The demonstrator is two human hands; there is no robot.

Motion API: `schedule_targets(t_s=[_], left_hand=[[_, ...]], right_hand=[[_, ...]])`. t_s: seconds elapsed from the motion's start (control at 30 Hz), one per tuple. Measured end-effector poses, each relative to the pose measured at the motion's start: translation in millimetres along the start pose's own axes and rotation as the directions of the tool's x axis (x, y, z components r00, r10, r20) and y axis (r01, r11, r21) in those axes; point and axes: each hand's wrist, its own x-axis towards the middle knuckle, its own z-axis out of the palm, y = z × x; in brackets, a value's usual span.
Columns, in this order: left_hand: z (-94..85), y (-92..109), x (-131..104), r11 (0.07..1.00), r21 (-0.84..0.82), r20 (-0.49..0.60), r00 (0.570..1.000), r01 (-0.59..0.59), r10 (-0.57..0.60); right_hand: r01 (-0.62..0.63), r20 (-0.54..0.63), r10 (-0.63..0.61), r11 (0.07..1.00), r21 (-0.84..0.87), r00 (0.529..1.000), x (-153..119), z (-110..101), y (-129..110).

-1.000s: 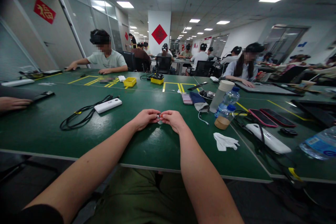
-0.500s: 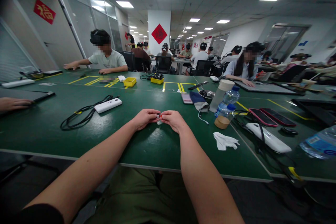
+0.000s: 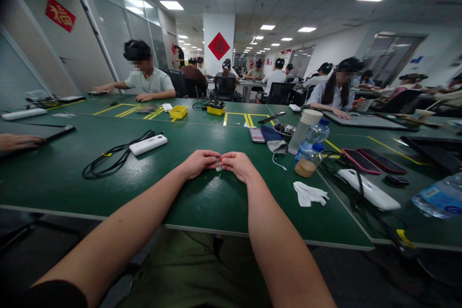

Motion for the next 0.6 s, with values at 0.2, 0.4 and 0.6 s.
schedule_targets(t_s=[0.2, 0.4, 0.6], left_hand=[[0.6, 1.1, -0.6, 0.999, -0.03, -0.008, 1.0, 0.014, -0.014], [0.7, 1.3, -0.9, 0.999, -0.035, -0.009, 1.0, 0.02, -0.02], [-1.1, 0.1, -0.3, 0.999, -0.043, 0.012, 1.0, 0.005, -0.004]], right_hand=[[-0.031, 0.016, 0.03, 0.997, 0.076, 0.999, -1.4, 1.1, -4.5], [-0.047, 0.019, 0.046, 0.996, 0.081, 0.999, -3.3, 1.9, -7.2], [-0.035, 0.02, 0.034, 0.997, 0.075, 0.999, -2.4, 0.9, -6.3]])
